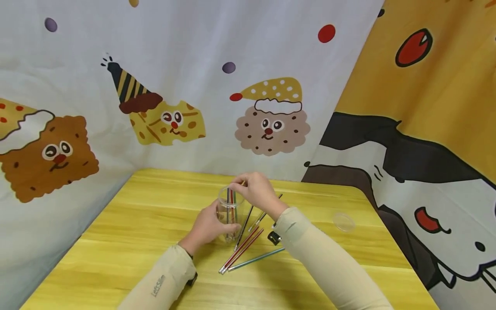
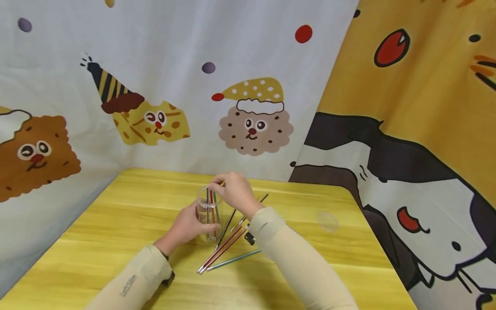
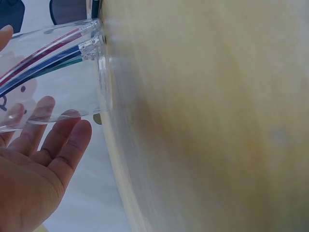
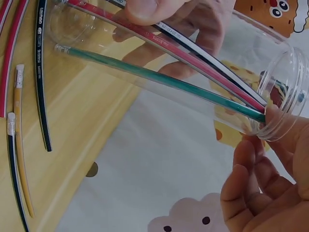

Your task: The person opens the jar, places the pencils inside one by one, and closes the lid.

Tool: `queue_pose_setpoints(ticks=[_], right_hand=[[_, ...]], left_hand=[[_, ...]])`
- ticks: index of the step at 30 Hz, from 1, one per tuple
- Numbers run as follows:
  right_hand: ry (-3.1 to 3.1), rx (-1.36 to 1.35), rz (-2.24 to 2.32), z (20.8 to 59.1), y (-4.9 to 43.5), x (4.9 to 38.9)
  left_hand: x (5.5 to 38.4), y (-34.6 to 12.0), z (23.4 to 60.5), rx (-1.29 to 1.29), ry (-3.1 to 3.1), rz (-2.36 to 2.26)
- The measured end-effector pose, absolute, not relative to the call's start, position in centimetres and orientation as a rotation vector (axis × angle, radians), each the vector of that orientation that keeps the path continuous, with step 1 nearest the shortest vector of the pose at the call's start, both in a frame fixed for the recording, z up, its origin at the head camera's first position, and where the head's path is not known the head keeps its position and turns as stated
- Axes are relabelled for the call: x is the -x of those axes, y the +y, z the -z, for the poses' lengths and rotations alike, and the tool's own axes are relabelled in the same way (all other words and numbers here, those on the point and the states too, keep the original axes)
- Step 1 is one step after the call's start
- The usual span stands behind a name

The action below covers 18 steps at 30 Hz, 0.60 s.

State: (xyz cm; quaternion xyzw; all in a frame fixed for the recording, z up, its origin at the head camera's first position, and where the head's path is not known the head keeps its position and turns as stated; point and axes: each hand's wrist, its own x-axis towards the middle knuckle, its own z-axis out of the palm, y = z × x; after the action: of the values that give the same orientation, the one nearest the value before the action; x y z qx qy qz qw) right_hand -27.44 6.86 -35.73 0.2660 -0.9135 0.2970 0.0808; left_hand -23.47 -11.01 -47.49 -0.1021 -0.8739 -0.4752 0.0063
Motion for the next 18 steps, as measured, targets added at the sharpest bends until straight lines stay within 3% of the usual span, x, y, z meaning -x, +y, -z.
queue_pose_setpoints(ticks=[13,18], right_hand=[[-2.641,-0.734,-0.856,36.14,6.72,27.05],[-2.656,-0.827,-0.783,36.24,6.92,26.92]], left_hand=[[23.51,-10.99,47.24,0.281,-2.727,1.509],[23.46,-10.98,47.24,0.296,-2.730,1.502]])
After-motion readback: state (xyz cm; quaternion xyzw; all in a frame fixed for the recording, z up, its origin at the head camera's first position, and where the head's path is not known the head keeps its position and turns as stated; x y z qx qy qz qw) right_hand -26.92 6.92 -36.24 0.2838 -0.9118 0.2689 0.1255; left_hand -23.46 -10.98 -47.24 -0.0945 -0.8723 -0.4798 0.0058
